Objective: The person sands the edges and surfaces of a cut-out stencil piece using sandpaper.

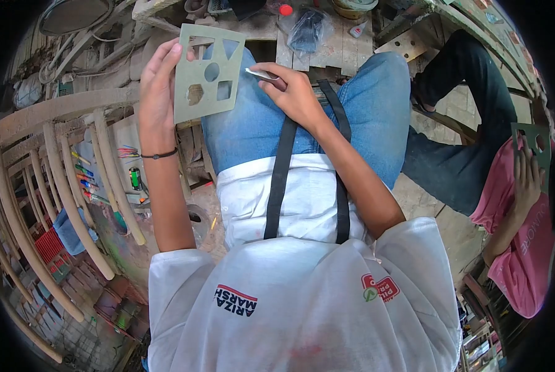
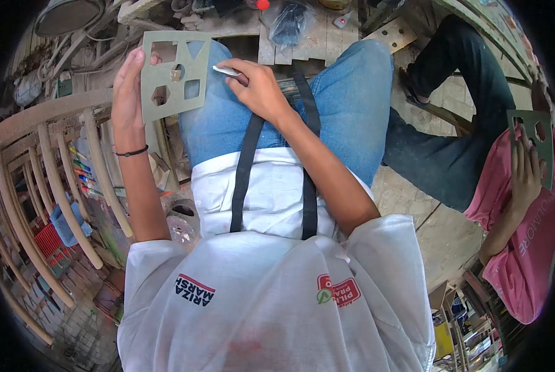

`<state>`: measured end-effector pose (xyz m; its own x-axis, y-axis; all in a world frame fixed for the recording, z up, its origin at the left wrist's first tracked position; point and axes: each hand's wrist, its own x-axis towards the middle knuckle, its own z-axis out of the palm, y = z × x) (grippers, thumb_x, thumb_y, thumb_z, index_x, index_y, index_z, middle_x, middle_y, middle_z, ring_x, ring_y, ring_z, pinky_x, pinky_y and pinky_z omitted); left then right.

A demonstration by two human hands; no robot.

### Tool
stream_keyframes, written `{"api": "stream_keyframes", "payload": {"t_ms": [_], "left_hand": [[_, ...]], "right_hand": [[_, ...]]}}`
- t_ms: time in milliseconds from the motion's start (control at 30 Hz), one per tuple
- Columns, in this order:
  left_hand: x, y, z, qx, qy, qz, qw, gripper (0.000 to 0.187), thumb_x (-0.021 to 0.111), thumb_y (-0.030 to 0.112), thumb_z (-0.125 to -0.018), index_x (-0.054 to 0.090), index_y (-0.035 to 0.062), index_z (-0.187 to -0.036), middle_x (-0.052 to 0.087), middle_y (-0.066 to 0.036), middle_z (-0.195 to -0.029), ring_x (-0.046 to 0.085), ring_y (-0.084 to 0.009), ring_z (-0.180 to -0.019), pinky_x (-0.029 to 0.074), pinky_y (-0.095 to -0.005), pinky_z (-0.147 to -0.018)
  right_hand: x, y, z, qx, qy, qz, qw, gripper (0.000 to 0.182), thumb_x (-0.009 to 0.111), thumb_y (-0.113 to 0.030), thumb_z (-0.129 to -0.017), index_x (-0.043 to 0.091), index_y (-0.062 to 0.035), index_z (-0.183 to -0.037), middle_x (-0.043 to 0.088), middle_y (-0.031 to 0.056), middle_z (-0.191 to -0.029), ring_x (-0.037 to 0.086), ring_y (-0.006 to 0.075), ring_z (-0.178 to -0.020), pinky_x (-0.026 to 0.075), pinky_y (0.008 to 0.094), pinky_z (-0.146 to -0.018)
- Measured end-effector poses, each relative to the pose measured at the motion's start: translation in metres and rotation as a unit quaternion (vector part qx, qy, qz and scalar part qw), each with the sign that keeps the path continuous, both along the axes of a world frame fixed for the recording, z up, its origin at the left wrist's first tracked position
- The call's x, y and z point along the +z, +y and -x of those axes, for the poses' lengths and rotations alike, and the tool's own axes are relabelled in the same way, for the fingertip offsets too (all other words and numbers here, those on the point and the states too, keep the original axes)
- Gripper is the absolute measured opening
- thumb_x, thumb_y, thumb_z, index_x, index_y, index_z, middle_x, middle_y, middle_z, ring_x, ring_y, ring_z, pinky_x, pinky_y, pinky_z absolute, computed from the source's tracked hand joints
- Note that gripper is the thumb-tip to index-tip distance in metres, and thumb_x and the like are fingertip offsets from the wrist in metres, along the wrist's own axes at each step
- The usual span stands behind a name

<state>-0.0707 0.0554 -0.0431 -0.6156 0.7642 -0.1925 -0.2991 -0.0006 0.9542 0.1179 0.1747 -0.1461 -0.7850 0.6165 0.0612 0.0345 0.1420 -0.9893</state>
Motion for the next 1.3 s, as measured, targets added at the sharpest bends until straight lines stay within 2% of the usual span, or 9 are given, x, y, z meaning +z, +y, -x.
{"api": "stream_keyframes", "payload": {"t_ms": [233,300,500,733,900,1033,1100,1167,1300], "left_hand": [[0.013,-0.007,-0.005,-0.023,0.068,0.1,0.992,0.029,0.056,0.029,-0.1,0.066,0.0016,-0.103,0.065,-0.005,-0.102,0.06,-0.0113,-0.092,0.048,-0.0254,-0.082],[0.018,-0.002,-0.013,-0.01,0.106,0.102,0.989,0.029,0.057,0.029,-0.1,0.067,0.0023,-0.094,0.066,-0.005,-0.091,0.061,-0.0098,-0.081,0.049,-0.0248,-0.075],[0.025,-0.001,-0.022,-0.046,0.144,0.171,0.974,0.041,0.047,0.036,-0.103,0.067,0.0011,-0.098,0.066,-0.005,-0.09,0.061,-0.0119,-0.083,0.049,-0.0259,-0.076],[0.017,0.001,-0.025,-0.086,0.16,0.153,0.971,0.048,0.041,0.04,-0.104,0.069,0.0006,-0.097,0.068,-0.008,-0.088,0.062,-0.0145,-0.082,0.048,-0.0271,-0.078],[0.012,0.002,-0.032,-0.026,0.215,0.171,0.961,0.053,0.036,0.042,-0.105,0.066,-0.0021,-0.102,0.071,-0.014,-0.091,0.064,-0.0167,-0.087,0.049,-0.0293,-0.083],[0.011,-0.003,-0.039,0.008,0.202,0.163,0.966,0.047,0.039,0.039,-0.105,0.066,0.0009,-0.098,0.068,-0.01,-0.087,0.062,-0.0148,-0.083,0.047,-0.0286,-0.083],[0.008,-0.007,-0.041,0.02,0.188,0.155,0.97,0.046,0.037,0.04,-0.105,0.062,0.0017,-0.103,0.067,-0.01,-0.096,0.06,-0.014,-0.09,0.046,-0.0278,-0.085],[0.002,-0.01,-0.042,0.015,0.178,0.162,0.971,0.045,0.036,0.042,-0.105,0.058,0.0027,-0.106,0.065,-0.01,-0.103,0.058,-0.014,-0.094,0.045,-0.0282,-0.087],[0.016,0.006,-0.068,0.074,0.152,0.147,0.975,0.046,0.034,0.045,-0.105,0.052,0.0063,-0.122,0.06,-0.009,-0.119,0.055,-0.0143,-0.102,0.044,-0.0294,-0.089]], "right_hand": [[0.002,-0.001,0.0,0.007,-0.008,-0.011,1.0,0.033,0.066,-0.005,-0.084,0.068,-0.0113,-0.117,0.056,0.0098,-0.07,0.051,0.0172,-0.062,0.047,0.0326,-0.066],[0.007,0.0,-0.001,0.012,-0.021,-0.007,1.0,0.033,0.066,-0.005,-0.084,0.068,-0.0113,-0.117,0.056,0.0097,-0.07,0.051,0.0172,-0.061,0.047,0.0327,-0.066],[0.01,0.001,-0.002,0.017,-0.042,-0.005,0.999,0.033,0.066,-0.005,-0.084,0.068,-0.0111,-0.117,0.056,0.0103,-0.069,0.052,0.0177,-0.061,0.047,0.0327,-0.066],[0.008,0.0,-0.002,0.008,-0.03,0.004,1.0,0.033,0.067,-0.004,-0.083,0.068,-0.0107,-0.115,0.057,0.0108,-0.073,0.053,0.0187,-0.063,0.047,0.0334,-0.067],[0.01,0.003,-0.001,0.002,0.008,-0.037,0.999,0.03,0.067,-0.003,-0.082,0.069,-0.0097,-0.111,0.056,0.0101,-0.074,0.053,0.0195,-0.064,0.047,0.0342,-0.067],[0.041,-0.002,-0.001,0.011,-0.008,0.0,1.0,0.029,0.067,-0.004,-0.082,0.069,-0.0079,-0.11,0.061,0.0105,-0.076,0.055,0.0167,-0.062,0.047,0.0331,-0.063],[0.048,-0.008,0.005,0.019,-0.005,0.026,0.999,0.029,0.068,-0.004,-0.082,0.069,-0.0072,-0.11,0.063,0.0108,-0.077,0.056,0.0158,-0.061,0.047,0.0326,-0.061],[0.051,-0.014,0.015,0.0,0.125,0.051,0.991,0.027,0.067,-0.004,-0.085,0.071,-0.0082,-0.112,0.069,0.0036,-0.086,0.055,0.0055,-0.071,0.047,0.0254,-0.063],[0.068,-0.016,0.024,-0.022,0.122,0.024,0.992,0.028,0.067,-0.001,-0.08,0.073,-0.0066,-0.107,0.064,0.0133,-0.077,0.06,0.0165,-0.061,0.048,0.0331,-0.06]]}}
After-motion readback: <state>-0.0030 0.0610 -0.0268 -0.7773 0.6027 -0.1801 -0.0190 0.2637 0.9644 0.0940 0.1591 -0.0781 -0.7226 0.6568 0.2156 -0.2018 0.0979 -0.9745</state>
